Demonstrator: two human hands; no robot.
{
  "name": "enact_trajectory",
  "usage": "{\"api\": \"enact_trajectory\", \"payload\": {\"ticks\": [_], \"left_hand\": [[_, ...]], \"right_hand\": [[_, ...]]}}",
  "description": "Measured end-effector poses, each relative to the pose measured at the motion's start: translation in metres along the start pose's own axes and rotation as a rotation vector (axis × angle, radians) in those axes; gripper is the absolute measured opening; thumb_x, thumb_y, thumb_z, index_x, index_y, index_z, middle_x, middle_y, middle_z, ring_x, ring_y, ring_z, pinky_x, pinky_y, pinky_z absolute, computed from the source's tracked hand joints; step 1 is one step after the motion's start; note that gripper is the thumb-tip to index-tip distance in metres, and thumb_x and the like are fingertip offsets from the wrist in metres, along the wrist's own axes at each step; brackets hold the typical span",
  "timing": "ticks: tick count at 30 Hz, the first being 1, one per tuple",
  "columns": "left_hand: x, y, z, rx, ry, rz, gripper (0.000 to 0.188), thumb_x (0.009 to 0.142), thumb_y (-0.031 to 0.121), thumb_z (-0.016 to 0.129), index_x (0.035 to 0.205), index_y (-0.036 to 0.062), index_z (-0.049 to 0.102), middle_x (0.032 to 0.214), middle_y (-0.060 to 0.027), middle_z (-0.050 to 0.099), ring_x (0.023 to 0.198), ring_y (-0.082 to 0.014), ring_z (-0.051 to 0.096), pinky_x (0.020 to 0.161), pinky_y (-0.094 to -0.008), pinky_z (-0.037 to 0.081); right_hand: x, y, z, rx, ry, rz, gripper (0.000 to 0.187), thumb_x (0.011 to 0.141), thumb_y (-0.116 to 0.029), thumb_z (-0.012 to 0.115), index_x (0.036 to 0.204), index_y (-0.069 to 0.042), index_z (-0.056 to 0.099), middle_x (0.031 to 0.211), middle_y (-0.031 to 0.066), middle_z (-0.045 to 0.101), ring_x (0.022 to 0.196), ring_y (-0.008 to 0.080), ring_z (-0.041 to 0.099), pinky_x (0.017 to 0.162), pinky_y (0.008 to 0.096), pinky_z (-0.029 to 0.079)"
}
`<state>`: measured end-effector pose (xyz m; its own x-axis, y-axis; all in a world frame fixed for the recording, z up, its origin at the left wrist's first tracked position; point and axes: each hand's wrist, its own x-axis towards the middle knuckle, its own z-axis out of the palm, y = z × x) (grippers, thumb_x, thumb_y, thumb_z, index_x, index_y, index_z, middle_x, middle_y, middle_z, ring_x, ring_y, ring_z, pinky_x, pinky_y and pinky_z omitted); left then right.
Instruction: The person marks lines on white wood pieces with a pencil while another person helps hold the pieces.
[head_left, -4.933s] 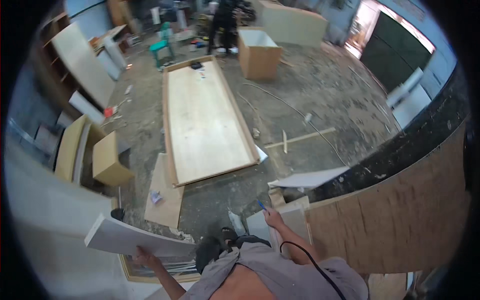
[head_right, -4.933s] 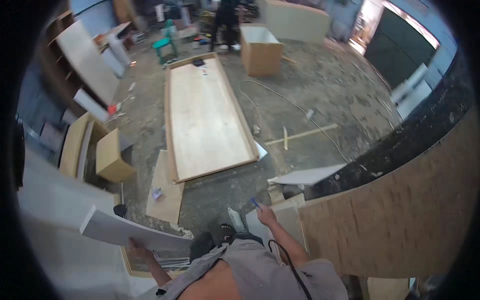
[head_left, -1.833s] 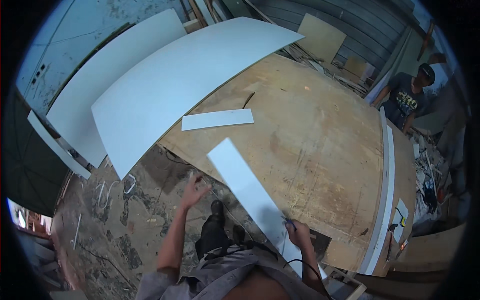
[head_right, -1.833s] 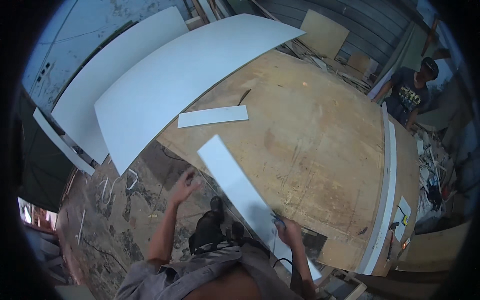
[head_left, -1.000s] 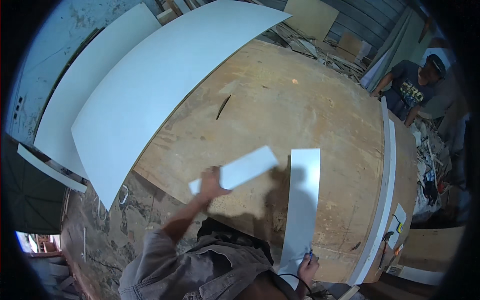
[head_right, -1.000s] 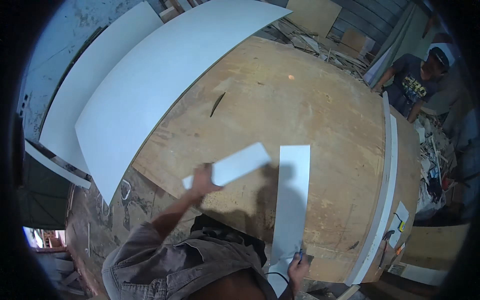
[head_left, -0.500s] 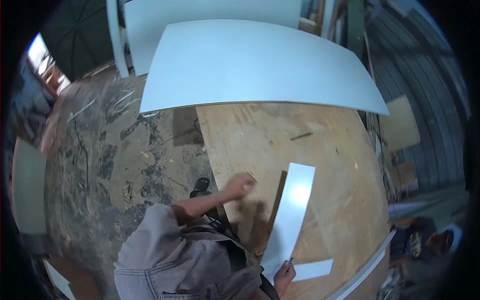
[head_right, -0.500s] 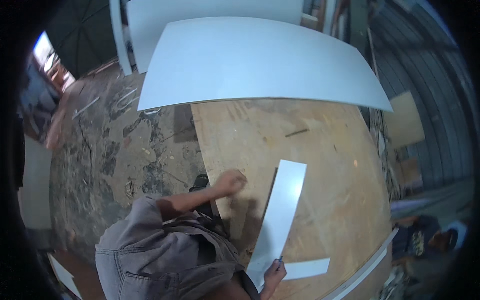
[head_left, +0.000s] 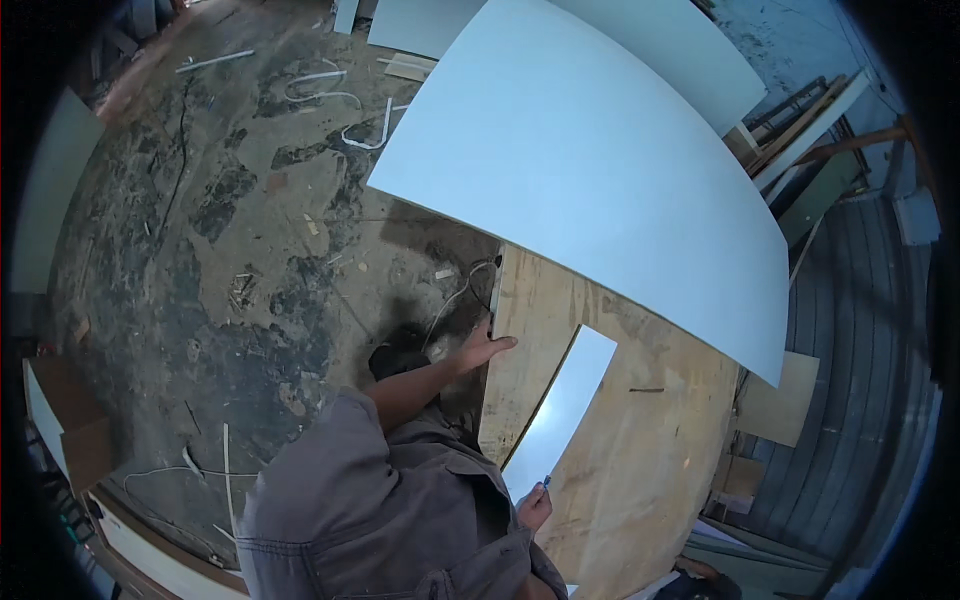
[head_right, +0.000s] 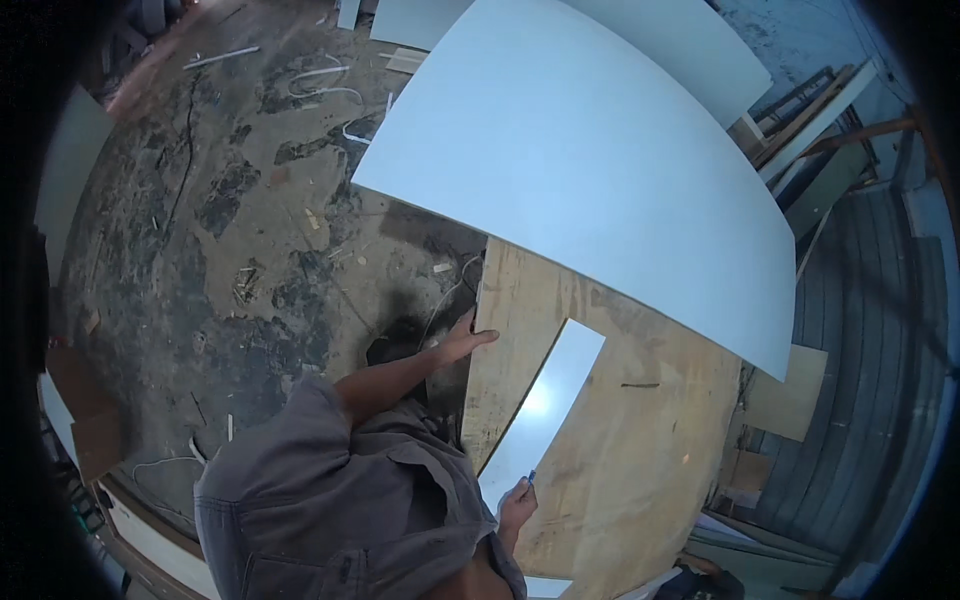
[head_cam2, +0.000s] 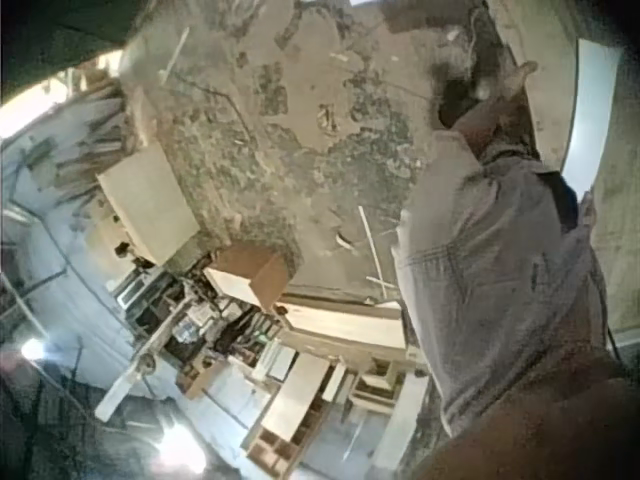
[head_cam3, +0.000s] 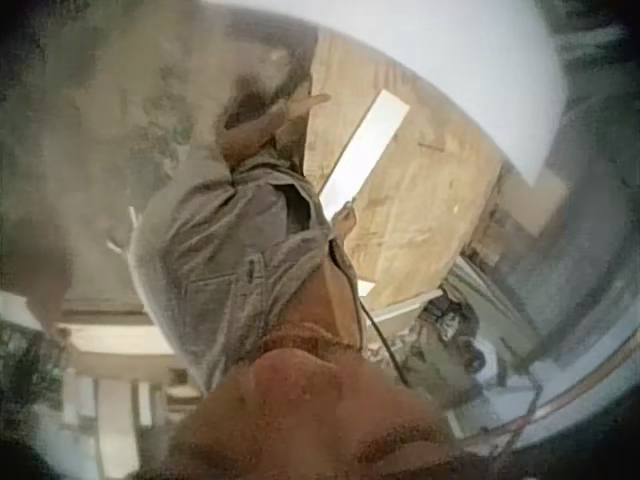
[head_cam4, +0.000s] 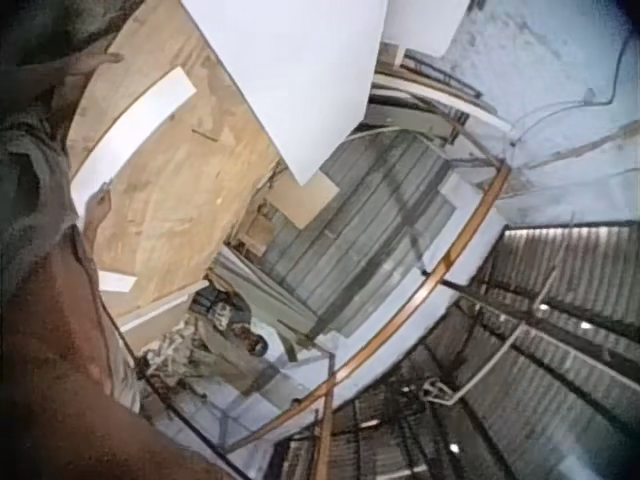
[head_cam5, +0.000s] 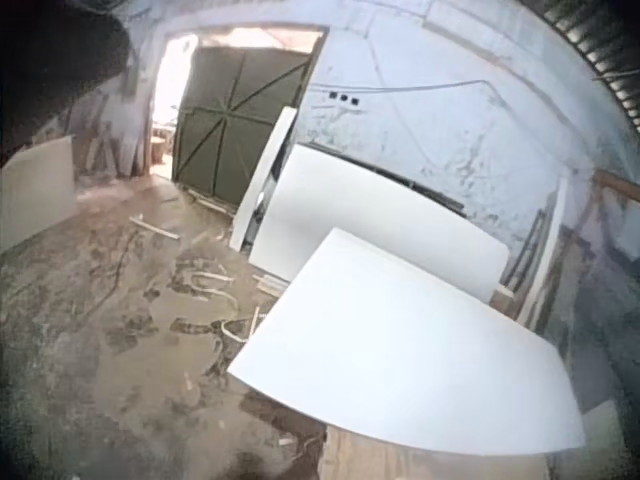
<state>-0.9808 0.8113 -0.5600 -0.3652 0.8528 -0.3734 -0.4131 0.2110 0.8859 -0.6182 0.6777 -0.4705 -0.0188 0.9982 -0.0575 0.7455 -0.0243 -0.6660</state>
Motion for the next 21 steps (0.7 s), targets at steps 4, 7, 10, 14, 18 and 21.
{"api": "enact_trajectory", "payload": {"ticks": [4, 7, 10, 14, 18, 21], "left_hand": [[0.048, -0.049, -0.021, 0.071, 0.130, 0.054, 0.066, 0.084, 0.031, 0.080, 0.136, -0.0009, 0.054, 0.128, -0.0166, 0.064, 0.118, -0.0270, 0.062, 0.102, -0.0393, 0.048], [0.066, -0.033, -0.007, -0.125, -0.128, -0.156, 0.066, 0.084, 0.027, 0.081, 0.137, 0.0000, 0.052, 0.126, -0.0131, 0.064, 0.113, -0.0252, 0.063, 0.099, -0.0374, 0.049], [0.083, -0.030, -0.031, 0.029, -0.110, -0.052, 0.058, 0.090, 0.034, 0.074, 0.135, 0.0015, 0.056, 0.124, -0.0111, 0.065, 0.107, -0.0229, 0.064, 0.092, -0.0369, 0.051], [0.052, 0.026, -0.005, 0.086, -0.261, -0.275, 0.061, 0.091, 0.043, 0.072, 0.132, 0.0003, 0.058, 0.122, -0.0120, 0.066, 0.105, -0.0218, 0.064, 0.090, -0.0388, 0.051], [0.061, 0.024, -0.027, 0.216, -0.180, -0.453, 0.071, 0.092, 0.053, 0.067, 0.139, 0.0024, 0.053, 0.126, -0.0131, 0.064, 0.109, -0.0231, 0.063, 0.094, -0.0364, 0.049], [0.060, 0.015, -0.026, 0.226, -0.249, -0.408, 0.084, 0.089, 0.065, 0.063, 0.142, 0.0009, 0.050, 0.135, -0.0152, 0.058, 0.123, -0.0254, 0.054, 0.100, -0.0420, 0.045]], "right_hand": [[0.022, 0.010, 0.011, -0.436, 0.254, -0.055, 0.035, 0.100, -0.032, 0.058, 0.096, 0.001, 0.068, 0.087, 0.0213, 0.066, 0.077, 0.0384, 0.063, 0.071, 0.0483, 0.050], [0.030, -0.035, -0.001, -0.388, 0.136, 0.029, 0.038, 0.096, -0.034, 0.063, 0.111, 0.000, 0.069, 0.109, 0.0225, 0.066, 0.098, 0.0423, 0.064, 0.085, 0.0499, 0.051], [0.041, -0.058, 0.012, -0.464, -0.009, 0.092, 0.078, 0.080, -0.050, 0.078, 0.136, -0.001, 0.053, 0.126, 0.0214, 0.058, 0.120, 0.0402, 0.055, 0.094, 0.0478, 0.051], [0.004, -0.071, 0.013, -0.447, -0.008, 0.407, 0.109, 0.068, -0.055, 0.084, 0.150, -0.004, 0.034, 0.137, 0.0216, 0.048, 0.125, 0.0403, 0.052, 0.097, 0.0473, 0.052], [0.007, -0.075, 0.024, -0.425, 0.032, 0.419, 0.114, 0.064, -0.052, 0.086, 0.151, -0.005, 0.031, 0.138, 0.0221, 0.048, 0.124, 0.0398, 0.054, 0.097, 0.0485, 0.053], [0.005, -0.064, 0.018, -0.379, -0.041, 0.533, 0.110, 0.065, -0.052, 0.085, 0.151, -0.006, 0.032, 0.143, 0.0209, 0.045, 0.130, 0.0379, 0.051, 0.100, 0.0477, 0.051]]}}
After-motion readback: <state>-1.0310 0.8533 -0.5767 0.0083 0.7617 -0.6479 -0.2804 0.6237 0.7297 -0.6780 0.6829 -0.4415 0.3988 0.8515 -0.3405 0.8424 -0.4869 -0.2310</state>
